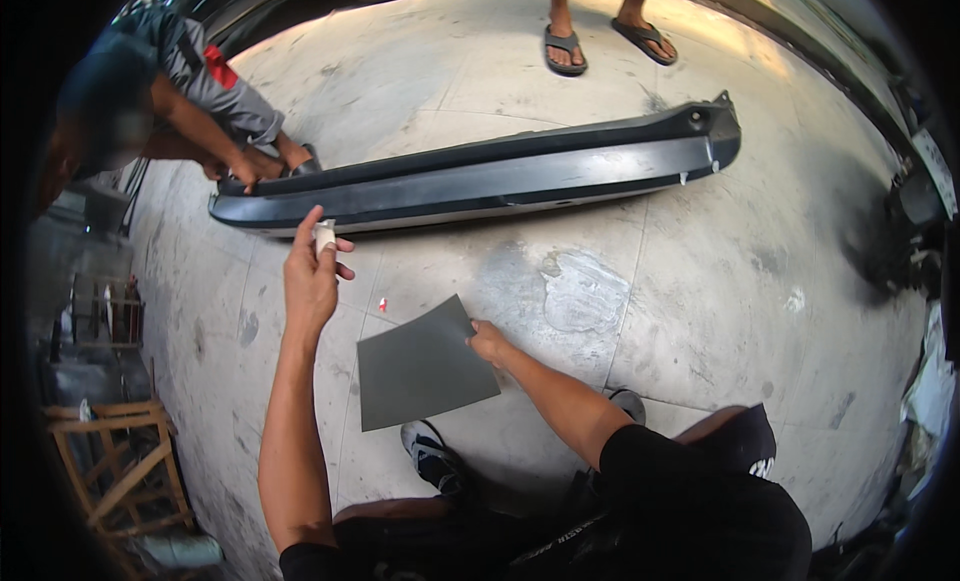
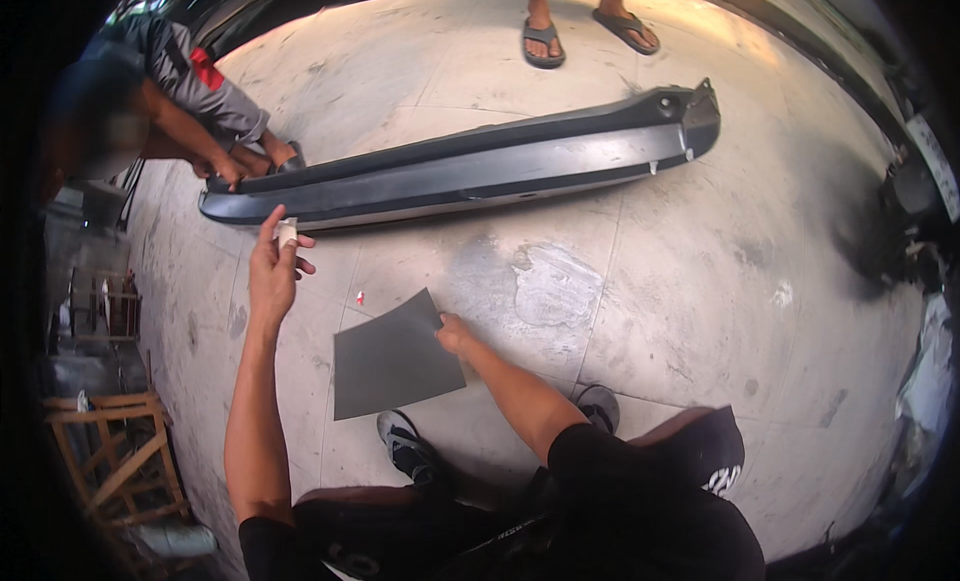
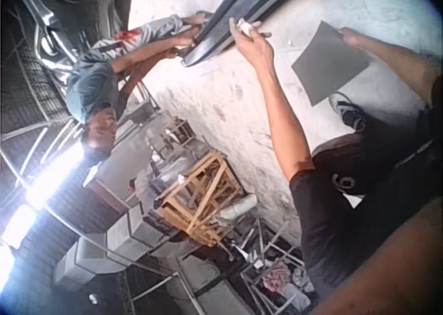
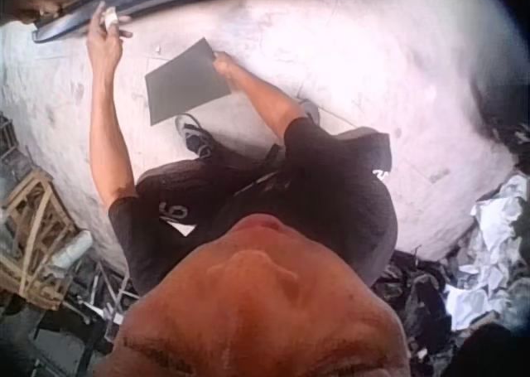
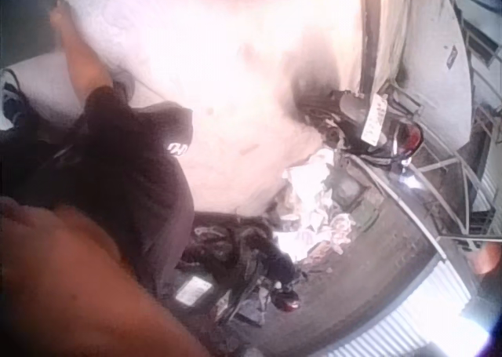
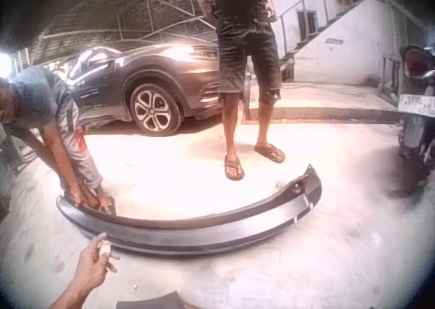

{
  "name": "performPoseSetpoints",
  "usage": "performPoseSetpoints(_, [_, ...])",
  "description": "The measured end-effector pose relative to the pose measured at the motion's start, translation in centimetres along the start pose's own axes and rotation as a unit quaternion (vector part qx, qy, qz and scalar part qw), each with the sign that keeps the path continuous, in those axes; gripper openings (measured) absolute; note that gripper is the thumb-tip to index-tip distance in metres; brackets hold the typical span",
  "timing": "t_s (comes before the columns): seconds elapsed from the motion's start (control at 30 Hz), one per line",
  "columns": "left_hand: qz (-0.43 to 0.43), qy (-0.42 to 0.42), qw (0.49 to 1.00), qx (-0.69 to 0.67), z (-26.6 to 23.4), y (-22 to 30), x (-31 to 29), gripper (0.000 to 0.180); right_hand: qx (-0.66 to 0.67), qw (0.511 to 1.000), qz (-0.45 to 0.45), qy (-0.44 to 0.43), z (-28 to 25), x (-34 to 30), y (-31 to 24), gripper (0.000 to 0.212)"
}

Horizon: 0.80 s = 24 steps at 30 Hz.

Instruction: The person applies pieces of tape and a filler material to various spots on a car bumper while other people help hold and position it.

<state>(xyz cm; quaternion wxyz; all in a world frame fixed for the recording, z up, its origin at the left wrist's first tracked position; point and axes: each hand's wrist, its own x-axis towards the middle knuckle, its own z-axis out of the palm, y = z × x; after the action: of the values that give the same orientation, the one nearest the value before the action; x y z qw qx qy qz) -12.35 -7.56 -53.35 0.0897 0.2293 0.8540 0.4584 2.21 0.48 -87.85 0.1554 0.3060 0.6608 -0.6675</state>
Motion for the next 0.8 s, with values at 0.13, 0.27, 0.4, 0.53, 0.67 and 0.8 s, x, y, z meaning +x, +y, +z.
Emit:
performPoseSetpoints(0.13, [0.041,-0.098,0.988,0.113,6.1,-6.2,-1.3,0.052,-0.155,0.988,0.006,0.003,-2.1,-4.5,0.7,0.047])
performPoseSetpoints(0.27, [0.199,-0.199,0.927,0.246,10.4,-7.8,-1.1,0.064,-0.123,0.952,-0.162,0.229,-7.1,-6.4,-6.3,0.044])
performPoseSetpoints(0.4, [0.193,-0.277,0.884,0.322,12.8,-4.1,-0.8,0.072,0.082,0.869,-0.399,0.280,-10.0,-6.1,-13.6,0.029])
performPoseSetpoints(0.53, [0.211,-0.236,0.908,0.275,9.8,-5.5,-1.0,0.073,-0.031,0.875,-0.401,0.268,-7.8,-6.8,-17.3,0.019])
performPoseSetpoints(0.67, [0.149,-0.235,0.921,0.275,7.2,-7.0,-1.9,0.071,-0.059,0.882,-0.395,0.252,-4.1,-6.9,-17.7,0.015])
performPoseSetpoints(0.8, [0.090,-0.225,0.933,0.265,4.7,-10.5,-3.1,0.069,-0.133,0.873,-0.410,0.227,-0.1,-5.5,-17.9,0.017])
